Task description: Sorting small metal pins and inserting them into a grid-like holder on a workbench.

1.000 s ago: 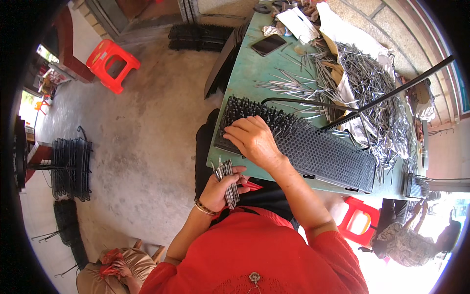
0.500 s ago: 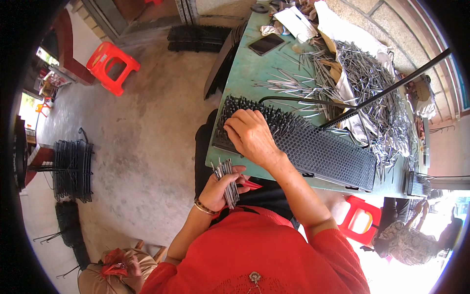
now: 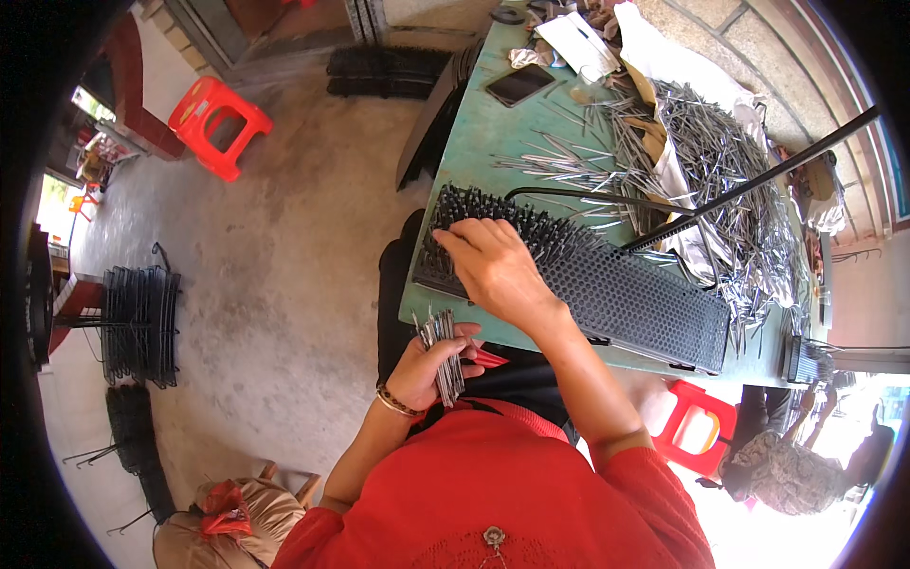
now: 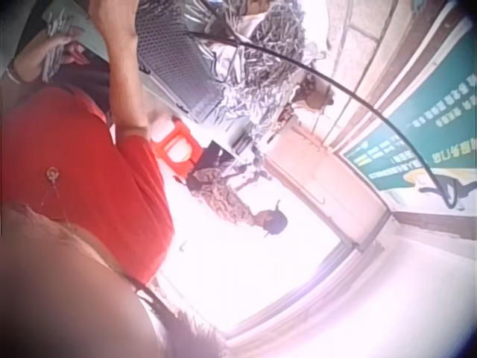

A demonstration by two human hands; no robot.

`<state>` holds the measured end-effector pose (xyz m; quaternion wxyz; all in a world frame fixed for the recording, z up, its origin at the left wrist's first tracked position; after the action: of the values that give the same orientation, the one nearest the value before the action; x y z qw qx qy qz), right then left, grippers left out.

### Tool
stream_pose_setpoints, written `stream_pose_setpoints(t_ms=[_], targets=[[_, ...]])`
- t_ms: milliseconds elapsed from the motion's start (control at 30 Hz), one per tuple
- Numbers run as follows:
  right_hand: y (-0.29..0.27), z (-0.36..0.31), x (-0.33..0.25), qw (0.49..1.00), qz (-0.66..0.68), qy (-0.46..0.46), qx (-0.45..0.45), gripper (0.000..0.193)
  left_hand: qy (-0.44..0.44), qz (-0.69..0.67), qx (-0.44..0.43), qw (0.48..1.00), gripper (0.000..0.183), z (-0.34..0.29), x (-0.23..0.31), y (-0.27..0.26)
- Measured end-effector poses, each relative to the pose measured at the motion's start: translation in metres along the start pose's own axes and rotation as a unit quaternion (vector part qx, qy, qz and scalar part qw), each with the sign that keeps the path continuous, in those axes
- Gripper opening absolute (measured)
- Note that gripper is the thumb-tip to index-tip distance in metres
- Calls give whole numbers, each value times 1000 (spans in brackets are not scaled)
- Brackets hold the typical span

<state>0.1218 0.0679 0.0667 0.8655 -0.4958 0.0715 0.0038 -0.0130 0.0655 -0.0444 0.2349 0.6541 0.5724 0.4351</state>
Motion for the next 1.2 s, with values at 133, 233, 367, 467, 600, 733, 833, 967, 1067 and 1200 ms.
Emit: stream_pose_setpoints(t_ms=[133,233,367,467,600,733,833,967,1067,1200], targets=[[-12,-25,4,969,191,135,-79,21,3,16,-25,1000,25,-6,4,13],[-5,-45,-1,932,277,184,-148,19,-7,29,-63,998,20,-5,-2,21],[8,-66,8,825,430,314,-188,16,-22,53,-58,997,20,4,-11,20],[11,-76,17,807,408,382,-191,17,-22,15,-21,999,24,6,-12,19],[8,-76,29,838,376,373,-130,20,-20,-2,-21,1000,25,11,-15,16],[-5,-64,43,835,375,398,-54,20,-10,7,-15,1000,25,13,-15,10],[-15,-48,45,848,351,397,2,22,0,1,3,1000,26,13,-13,6],[-9,-43,49,860,299,405,90,17,-1,9,-2,1000,25,13,-12,7],[-16,-35,40,910,180,364,82,14,-1,8,-2,1000,25,12,-11,5],[-21,-36,34,912,167,355,120,15,-1,13,-6,1000,26,11,-9,4]])
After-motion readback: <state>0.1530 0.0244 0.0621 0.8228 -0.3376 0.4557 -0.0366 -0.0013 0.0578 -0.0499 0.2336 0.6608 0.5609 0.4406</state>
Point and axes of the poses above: each hand's wrist, its own z-axis towards the middle knuckle, its own y-axis out of the palm, x = y × z, the point moved 6 cm from there along z, towards the middle knuckle, and after that the axes turned 15 degrees about -z, right-handed, at the moved point
